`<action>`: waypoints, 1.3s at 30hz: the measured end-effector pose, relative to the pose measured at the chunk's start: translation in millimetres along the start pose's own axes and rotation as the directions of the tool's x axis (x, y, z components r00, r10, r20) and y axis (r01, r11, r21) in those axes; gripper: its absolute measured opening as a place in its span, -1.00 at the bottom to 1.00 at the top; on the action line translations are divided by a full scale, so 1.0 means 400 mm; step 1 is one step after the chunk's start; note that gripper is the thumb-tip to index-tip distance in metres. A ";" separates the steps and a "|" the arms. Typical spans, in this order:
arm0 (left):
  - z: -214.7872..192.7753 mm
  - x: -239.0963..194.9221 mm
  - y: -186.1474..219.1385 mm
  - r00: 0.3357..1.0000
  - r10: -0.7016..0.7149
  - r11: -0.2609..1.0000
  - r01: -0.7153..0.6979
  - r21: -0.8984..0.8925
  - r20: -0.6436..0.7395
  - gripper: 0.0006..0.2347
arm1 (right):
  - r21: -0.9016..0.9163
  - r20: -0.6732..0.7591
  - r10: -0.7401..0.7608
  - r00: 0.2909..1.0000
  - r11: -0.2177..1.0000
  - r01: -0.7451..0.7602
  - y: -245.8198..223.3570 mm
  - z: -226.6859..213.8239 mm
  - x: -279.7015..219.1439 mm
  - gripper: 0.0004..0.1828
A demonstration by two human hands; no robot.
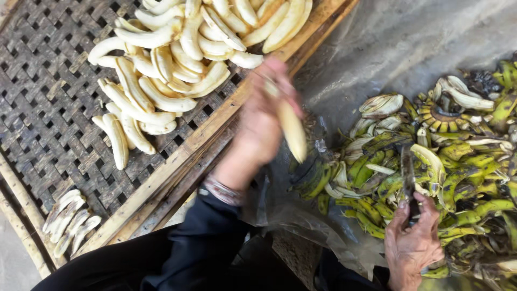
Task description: The person sits on the floor and peels a large quantity of small green bananas using a knife. They remove the peel and place the peeled fruit onto a wooden tray to the left. The person also handles bunches of unpeeled bananas and moves them around the workspace.
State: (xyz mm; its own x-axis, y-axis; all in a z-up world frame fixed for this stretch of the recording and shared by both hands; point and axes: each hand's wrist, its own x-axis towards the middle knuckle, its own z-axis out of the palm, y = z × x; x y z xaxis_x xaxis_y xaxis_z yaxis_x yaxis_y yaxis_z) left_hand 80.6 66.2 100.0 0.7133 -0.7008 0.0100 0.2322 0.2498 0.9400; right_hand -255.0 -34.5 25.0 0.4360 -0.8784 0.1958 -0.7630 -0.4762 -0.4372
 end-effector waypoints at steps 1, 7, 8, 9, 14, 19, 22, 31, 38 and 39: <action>-0.062 0.044 0.045 0.985 0.168 0.982 -0.170 -0.084 -0.026 -0.54 | -0.036 0.012 -0.008 1.000 0.999 0.008 0.000 0.010 0.003 -0.69; -0.397 0.155 0.259 0.787 0.616 0.501 -0.425 0.754 0.034 -0.63 | -0.022 0.127 0.110 0.986 0.994 -0.108 0.003 0.015 -0.022 -0.63; -0.392 0.144 0.232 0.755 0.650 0.437 -0.457 0.775 0.078 -0.61 | 0.014 0.127 0.109 0.986 0.994 -0.112 0.002 0.018 -0.018 -0.63; -0.378 0.131 0.214 0.721 0.682 0.370 -0.485 0.792 0.122 -0.57 | 0.050 0.126 0.109 0.986 0.992 -0.116 0.001 0.020 -0.015 -0.63; -0.080 0.028 -0.048 0.873 -0.054 0.183 -0.468 0.864 0.484 -0.49 | 0.254 0.163 0.107 0.981 0.956 -0.147 0.016 0.050 -0.022 -0.64; 0.104 -0.120 -0.267 0.253 -0.558 -0.369 -0.929 0.037 0.790 -0.74 | 0.521 0.284 0.168 0.944 0.799 -0.299 0.086 0.085 -0.056 -0.65; 0.068 -0.111 -0.387 0.216 -0.497 -0.401 -0.916 -0.002 0.840 -0.82 | 0.587 0.316 0.194 0.929 0.730 -0.352 0.126 0.091 -0.071 -0.65; 0.015 -0.036 -0.417 0.401 -0.291 -0.162 -0.916 0.368 0.869 -0.76 | 0.674 0.332 0.173 0.927 0.645 -0.362 0.134 0.097 -0.082 -0.65; 0.107 -0.034 -0.388 0.803 -0.353 0.662 -0.148 0.735 0.480 -0.58 | 0.716 0.439 0.133 0.889 0.545 -0.436 0.090 0.064 -0.067 -0.65; 0.124 -0.038 -0.379 0.810 -0.426 0.781 0.104 0.616 0.403 -0.55 | 0.739 0.451 0.102 0.887 0.515 -0.435 0.080 0.060 -0.061 -0.65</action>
State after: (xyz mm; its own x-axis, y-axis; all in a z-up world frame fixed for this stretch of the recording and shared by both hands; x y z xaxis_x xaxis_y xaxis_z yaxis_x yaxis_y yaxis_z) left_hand 1.6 6.0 -25.6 0.2123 -0.9433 -0.2550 -0.1515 -0.2896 0.9451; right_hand -278.5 -27.2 -14.8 0.5239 -0.8089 -0.2668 -0.2298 0.1673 -0.9587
